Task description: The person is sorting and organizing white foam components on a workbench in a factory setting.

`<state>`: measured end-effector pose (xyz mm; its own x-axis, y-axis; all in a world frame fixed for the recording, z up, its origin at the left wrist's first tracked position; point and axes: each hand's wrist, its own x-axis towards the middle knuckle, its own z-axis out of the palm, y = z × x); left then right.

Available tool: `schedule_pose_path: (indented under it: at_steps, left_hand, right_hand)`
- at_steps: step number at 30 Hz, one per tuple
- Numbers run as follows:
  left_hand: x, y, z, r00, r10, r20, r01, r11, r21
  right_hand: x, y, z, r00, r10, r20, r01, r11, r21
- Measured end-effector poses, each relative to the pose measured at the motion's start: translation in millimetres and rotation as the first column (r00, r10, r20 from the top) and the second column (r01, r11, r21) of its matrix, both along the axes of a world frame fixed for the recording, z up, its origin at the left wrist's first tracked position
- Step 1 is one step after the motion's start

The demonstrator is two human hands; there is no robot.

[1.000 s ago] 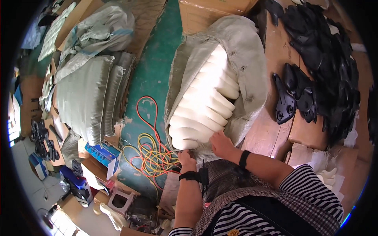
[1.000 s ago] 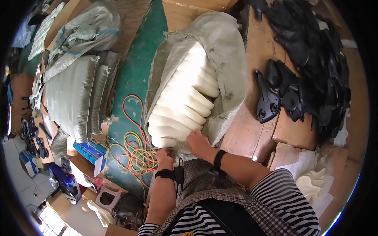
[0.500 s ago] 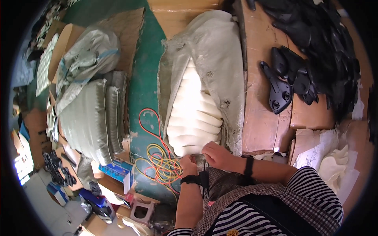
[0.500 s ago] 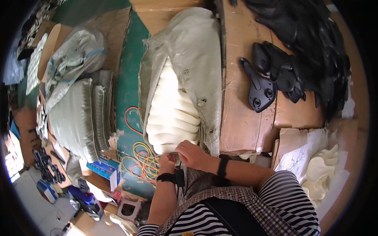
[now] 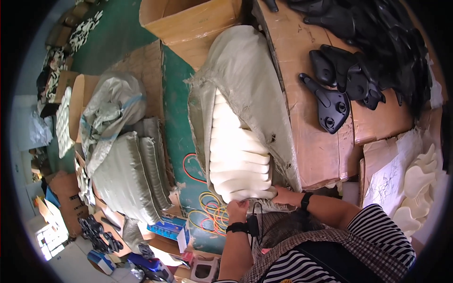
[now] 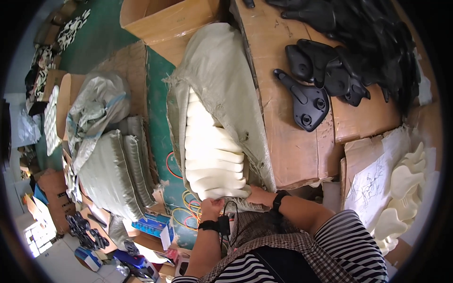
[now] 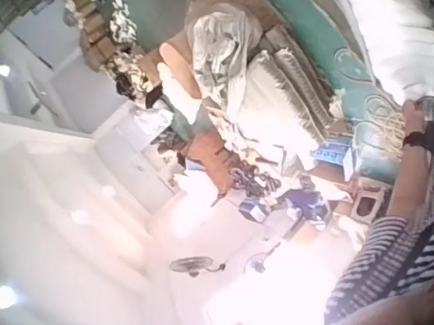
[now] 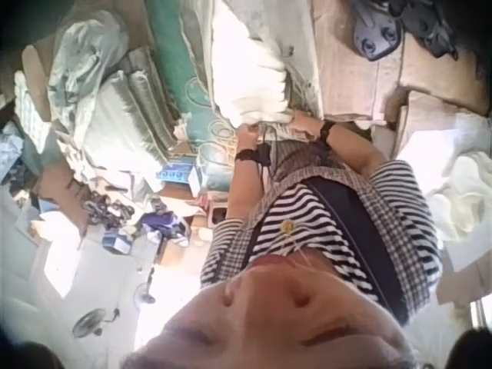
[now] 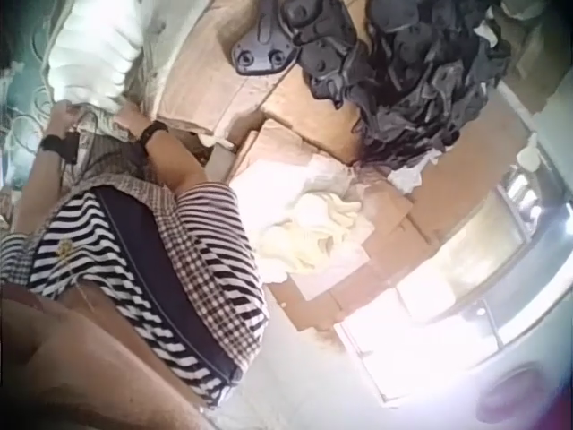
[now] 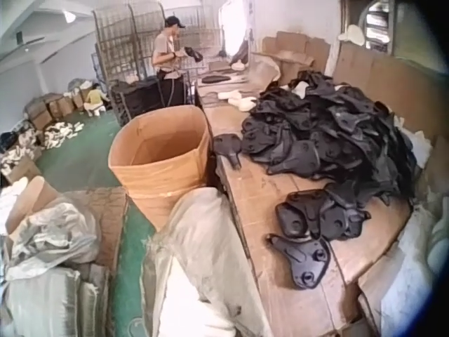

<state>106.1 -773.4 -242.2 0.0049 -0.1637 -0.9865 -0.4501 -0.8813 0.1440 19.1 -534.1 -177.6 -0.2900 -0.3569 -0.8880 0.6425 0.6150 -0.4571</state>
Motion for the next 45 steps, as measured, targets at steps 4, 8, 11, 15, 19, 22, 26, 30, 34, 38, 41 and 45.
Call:
schedule_pose_path:
  at_steps: [4, 8, 11, 15, 19, 22, 26, 30, 34, 38, 41, 45]
  left_hand:
    - [-15.2, -24.5, 25.0, 0.887, -0.459, 0.049, 0.447, 0.880, 0.160]
    - [-74.6, -48.8, 69.0, -0.114, -0.894, 0.433, 0.929, -0.250, -0.271]
    - [-168.9, -8.9, 120.3, -0.045, -0.915, 0.401, 0.561, -0.355, -0.748]
    - [-271.4, 54.9, 116.8, -0.413, -0.736, 0.537, -0.066, -0.564, -0.823]
    - [-312.3, 83.1, 101.9, -0.789, -0.350, 0.504, 0.041, -0.850, -0.526]
    - [-301.2, 90.2, 96.7, -0.745, -0.217, 0.631, -0.060, -0.920, -0.388]
    - [-287.5, 64.6, 102.8, -0.701, -0.339, 0.628, -0.053, -0.853, -0.520]
    - [-293.8, 47.1, 136.5, -0.743, -0.413, 0.527, 0.114, -0.854, -0.508]
    - [-293.3, 36.6, 152.9, -0.695, -0.541, 0.473, 0.158, -0.757, -0.634]
    - [-296.1, 24.7, 172.7, -0.598, -0.705, 0.382, 0.201, -0.593, -0.780]
    - [-283.1, 21.7, 207.0, -0.459, -0.875, 0.151, 0.435, -0.370, -0.821]
    - [-278.4, 34.7, 202.5, -0.384, -0.900, 0.206, 0.464, -0.381, -0.800]
  right_hand:
    - [0.0, 0.4, -3.4, 0.868, -0.412, 0.277, 0.398, 0.911, 0.110]
    - [22.7, 3.8, -29.4, 0.635, -0.669, 0.386, 0.745, 0.663, -0.075]
    - [19.8, 1.1, -15.2, 0.626, -0.643, 0.441, 0.753, 0.646, -0.125]
    - [25.7, -4.5, -30.8, 0.532, -0.633, 0.562, 0.782, 0.622, -0.040]
    - [13.7, -15.4, -21.5, 0.575, -0.642, 0.507, 0.752, 0.659, -0.018]
    - [12.2, -17.7, -26.3, 0.595, -0.606, 0.528, 0.716, 0.699, -0.004]
    - [1.0, -18.3, -2.9, 0.728, -0.479, 0.490, 0.596, 0.795, -0.108]
    - [13.0, -9.7, 17.8, 0.921, -0.389, -0.032, 0.340, 0.839, -0.425]
    - [-8.3, 3.4, 60.7, 0.993, -0.117, -0.017, 0.118, 0.991, 0.070]
    - [-50.0, 40.2, 145.3, 0.913, -0.203, -0.352, 0.214, 0.977, -0.009]
    - [-80.0, 69.4, 196.1, 0.920, -0.239, -0.312, 0.270, 0.961, 0.059]
    - [-82.9, 62.6, 184.9, 0.898, -0.179, -0.402, 0.268, 0.947, 0.175]
